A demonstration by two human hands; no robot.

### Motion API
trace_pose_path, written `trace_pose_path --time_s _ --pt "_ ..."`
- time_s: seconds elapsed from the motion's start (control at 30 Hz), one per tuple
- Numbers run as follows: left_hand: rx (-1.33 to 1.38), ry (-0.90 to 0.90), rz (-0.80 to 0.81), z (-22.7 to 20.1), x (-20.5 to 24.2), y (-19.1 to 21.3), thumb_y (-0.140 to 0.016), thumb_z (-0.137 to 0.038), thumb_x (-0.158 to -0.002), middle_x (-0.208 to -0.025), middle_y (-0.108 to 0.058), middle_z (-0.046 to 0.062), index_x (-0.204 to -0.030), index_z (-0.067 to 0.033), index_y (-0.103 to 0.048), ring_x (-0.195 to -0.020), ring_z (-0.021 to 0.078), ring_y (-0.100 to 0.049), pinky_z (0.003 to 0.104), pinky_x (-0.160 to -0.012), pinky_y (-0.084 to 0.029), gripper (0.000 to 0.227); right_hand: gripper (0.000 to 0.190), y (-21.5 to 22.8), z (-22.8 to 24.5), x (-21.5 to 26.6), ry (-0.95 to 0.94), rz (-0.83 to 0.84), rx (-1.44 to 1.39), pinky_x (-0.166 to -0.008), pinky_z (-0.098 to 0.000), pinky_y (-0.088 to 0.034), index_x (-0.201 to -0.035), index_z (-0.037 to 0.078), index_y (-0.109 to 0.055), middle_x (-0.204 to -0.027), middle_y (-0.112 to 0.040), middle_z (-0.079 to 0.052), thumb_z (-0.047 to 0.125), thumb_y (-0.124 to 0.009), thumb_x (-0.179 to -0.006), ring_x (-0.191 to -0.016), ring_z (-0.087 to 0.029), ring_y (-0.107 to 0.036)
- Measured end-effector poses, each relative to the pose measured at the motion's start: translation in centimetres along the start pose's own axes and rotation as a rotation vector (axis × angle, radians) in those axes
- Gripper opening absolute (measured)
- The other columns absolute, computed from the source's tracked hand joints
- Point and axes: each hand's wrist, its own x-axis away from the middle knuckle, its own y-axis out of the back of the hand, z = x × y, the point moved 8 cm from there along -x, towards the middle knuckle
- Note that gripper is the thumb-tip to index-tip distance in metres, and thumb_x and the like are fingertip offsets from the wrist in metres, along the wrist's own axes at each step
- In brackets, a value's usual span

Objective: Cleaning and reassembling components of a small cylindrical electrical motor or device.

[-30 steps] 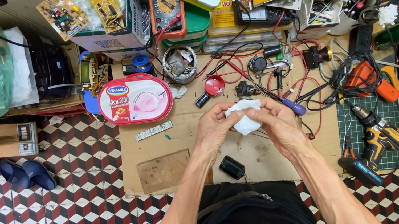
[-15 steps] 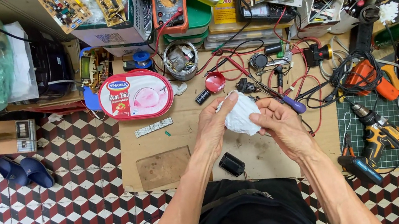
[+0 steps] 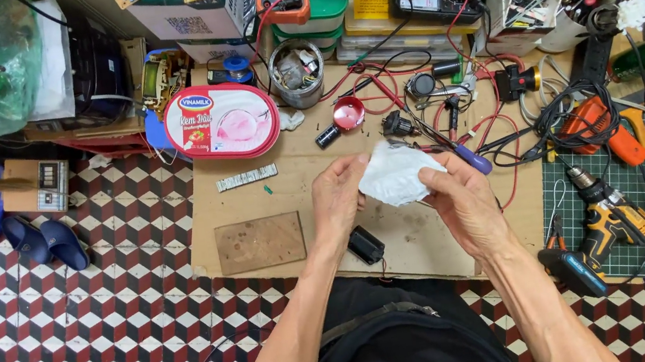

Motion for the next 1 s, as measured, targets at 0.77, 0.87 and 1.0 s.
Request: trace_pose_path --time_s 0.77,0.87,1.0 --pt "-0.149 -0.062 -0.131 11.4 13.6 -0.4 -0.071 -0.018 -0.094 -0.107 -0.076 0.012 -0.127 0.0018 -0.059 -0.094 0.0135 -0.071 0.028 -0.082 -0.058 0.040 0.025 11.3 -10.4 8.9 -0.289 -0.077 0.690 -0.066 -0.0244 -0.045 -0.116 -0.003 -0.076 -0.086 -0.069 -0.005 0.009 -0.072 -0.094 -0.074 -0.010 -0.057" --pt "-0.235 -0.030 -0.452 14.5 10.3 4.7 -0.079 -0.028 -0.085 -0.111 -0.069 0.014 -0.132 0.0014 -0.053 -0.095 0.0191 -0.071 0.031 -0.081 -0.058 0.061 0.022 12.3 -8.0 9.7 -0.207 -0.231 0.628 -0.064 -0.0234 -0.049 -0.112 0.002 -0.072 -0.087 -0.072 -0.004 0.008 -0.068 -0.092 -0.072 -0.010 -0.062" --pt "-0.307 0.341 -0.626 13.8 8.8 4.4 -0.084 -0.046 -0.070 -0.112 -0.068 0.020 -0.133 0.0042 -0.046 -0.091 0.0330 -0.075 0.038 -0.080 -0.059 0.089 0.020 17.1 -7.1 11.8 -0.078 -0.351 0.671 -0.066 -0.0224 -0.046 -0.112 0.001 -0.072 -0.089 -0.068 -0.003 0.005 -0.063 -0.094 -0.076 -0.008 -0.059"
